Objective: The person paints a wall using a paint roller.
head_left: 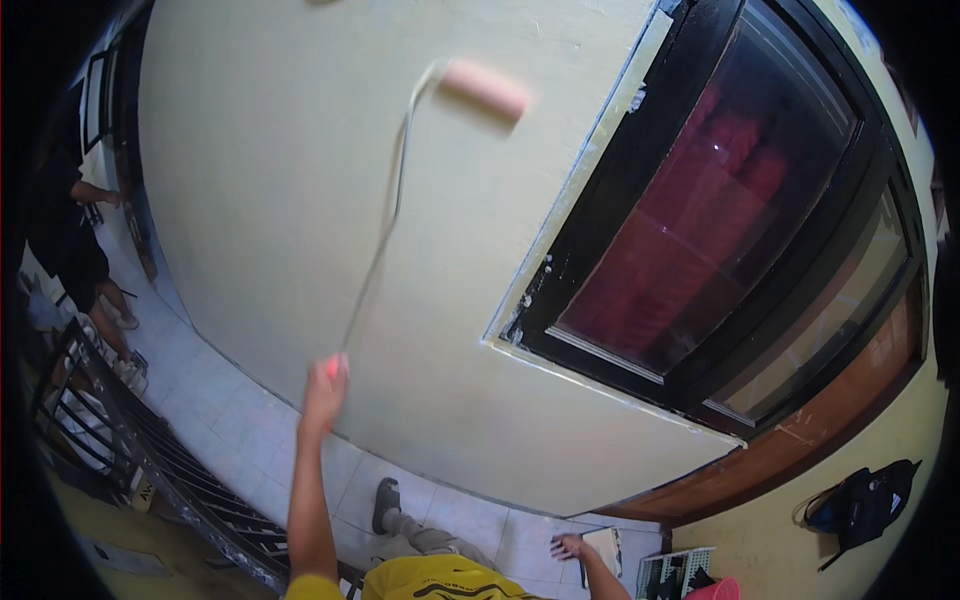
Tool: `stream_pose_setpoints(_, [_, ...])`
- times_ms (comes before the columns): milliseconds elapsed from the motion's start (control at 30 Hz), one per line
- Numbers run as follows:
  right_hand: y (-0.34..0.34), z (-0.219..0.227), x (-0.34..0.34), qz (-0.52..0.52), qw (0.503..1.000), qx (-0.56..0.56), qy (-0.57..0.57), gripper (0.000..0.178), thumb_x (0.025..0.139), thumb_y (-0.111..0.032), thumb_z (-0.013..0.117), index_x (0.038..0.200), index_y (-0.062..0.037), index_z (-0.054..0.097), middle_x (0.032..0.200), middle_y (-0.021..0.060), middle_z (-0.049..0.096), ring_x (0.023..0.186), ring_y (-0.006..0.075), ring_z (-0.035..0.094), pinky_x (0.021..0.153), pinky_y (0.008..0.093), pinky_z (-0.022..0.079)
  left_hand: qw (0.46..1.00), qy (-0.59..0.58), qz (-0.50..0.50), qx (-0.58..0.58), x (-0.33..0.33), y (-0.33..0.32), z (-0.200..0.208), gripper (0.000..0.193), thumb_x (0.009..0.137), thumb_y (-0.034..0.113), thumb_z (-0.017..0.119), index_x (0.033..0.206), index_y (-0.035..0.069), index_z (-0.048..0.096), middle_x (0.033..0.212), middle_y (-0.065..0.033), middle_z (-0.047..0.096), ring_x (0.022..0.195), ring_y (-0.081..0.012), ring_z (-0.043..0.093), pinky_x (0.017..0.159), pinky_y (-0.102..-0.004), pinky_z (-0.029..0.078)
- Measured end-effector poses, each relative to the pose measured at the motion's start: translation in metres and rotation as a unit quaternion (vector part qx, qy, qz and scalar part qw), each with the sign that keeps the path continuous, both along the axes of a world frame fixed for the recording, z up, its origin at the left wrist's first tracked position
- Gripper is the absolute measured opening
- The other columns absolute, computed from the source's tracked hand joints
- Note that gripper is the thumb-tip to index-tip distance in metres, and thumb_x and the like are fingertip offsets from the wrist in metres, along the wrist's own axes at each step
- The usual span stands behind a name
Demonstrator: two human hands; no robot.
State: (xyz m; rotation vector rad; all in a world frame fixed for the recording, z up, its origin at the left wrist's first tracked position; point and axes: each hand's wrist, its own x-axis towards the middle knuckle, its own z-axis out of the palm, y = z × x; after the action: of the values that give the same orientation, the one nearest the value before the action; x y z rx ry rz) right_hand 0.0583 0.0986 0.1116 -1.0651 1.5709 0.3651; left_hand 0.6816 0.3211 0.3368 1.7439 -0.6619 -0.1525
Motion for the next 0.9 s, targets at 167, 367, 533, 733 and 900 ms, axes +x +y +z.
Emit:
stream_pose_setpoints(167, [-0.036, 0.039, 0.049, 0.041, 0.99, -0.125, -0.051, 0.036, 0.086, -0.032, 0.051, 0.108, -0.0042, 0.056, 0.095, 0.0131, 0.063, 0.078, 0.0236, 0.064, 0.064, 0.0369, 0.052, 0.996, -0.042, -0.046, -0.07, 0.012, -0.025, 0.183, 0.054, 0.092, 0.042, 0.048, 0.059, 0.0, 0.042, 0.045, -0.0061, 0.035, 0.039, -0.0154, 0.036, 0.044, -0.0343, 0.034])
stream_pose_setpoints(367, [0.0, 0.024, 0.086, 0.076, 0.986, -0.108, -0.099, 0.035, 0.087, -0.032, 0.052, 0.109, -0.0055, 0.057, 0.097, 0.0122, 0.063, 0.081, 0.0233, 0.064, 0.068, 0.037, 0.052, 0.984, -0.139, 0.041, -0.102, 0.007, -0.071, 0.042, 0.05, 0.091, 0.039, 0.051, 0.064, -0.003, 0.046, 0.055, -0.018, 0.048, 0.056, -0.0337, 0.047, 0.059, -0.0426, 0.041])
stream_pose_setpoints(533, [0.056, 0.005, 0.09, 0.121, 0.989, 0.054, -0.064, 0.037, 0.086, -0.035, 0.054, 0.113, -0.0089, 0.056, 0.101, 0.0098, 0.063, 0.085, 0.0229, 0.064, 0.071, 0.0375, 0.053, 0.977, -0.205, 0.048, 0.039, -0.05, 0.02, -0.243, 0.038, 0.09, 0.027, 0.05, 0.064, 0.0, 0.046, 0.058, -0.0191, 0.046, 0.057, -0.0351, 0.042, 0.057, -0.0439, 0.035])
stream_pose_setpoints(733, [0.039, -0.011, -0.002, 0.012, 0.997, 0.073, 0.002, 0.038, 0.087, -0.036, 0.052, 0.113, -0.0079, 0.056, 0.103, 0.0084, 0.063, 0.087, 0.0225, 0.064, 0.073, 0.0381, 0.053, 0.996, 0.016, -0.02, 0.08, -0.105, 0.048, -0.236, 0.045, 0.091, 0.038, 0.05, 0.066, 0.0, 0.049, 0.064, -0.0191, 0.05, 0.066, -0.0352, 0.05, 0.065, -0.0457, 0.04])
stream_pose_setpoints(900, [-0.023, -0.007, 0.024, 0.083, 0.995, -0.024, -0.056, 0.036, 0.087, -0.035, 0.049, 0.108, -0.0066, 0.058, 0.098, 0.0082, 0.064, 0.078, 0.0204, 0.065, 0.064, 0.0337, 0.053, 0.99, -0.124, -0.03, -0.057, -0.036, -0.04, -0.029, 0.037, 0.091, 0.026, 0.051, 0.066, 0.0, 0.048, 0.063, -0.0195, 0.048, 0.061, -0.0358, 0.046, 0.058, -0.0457, 0.035])
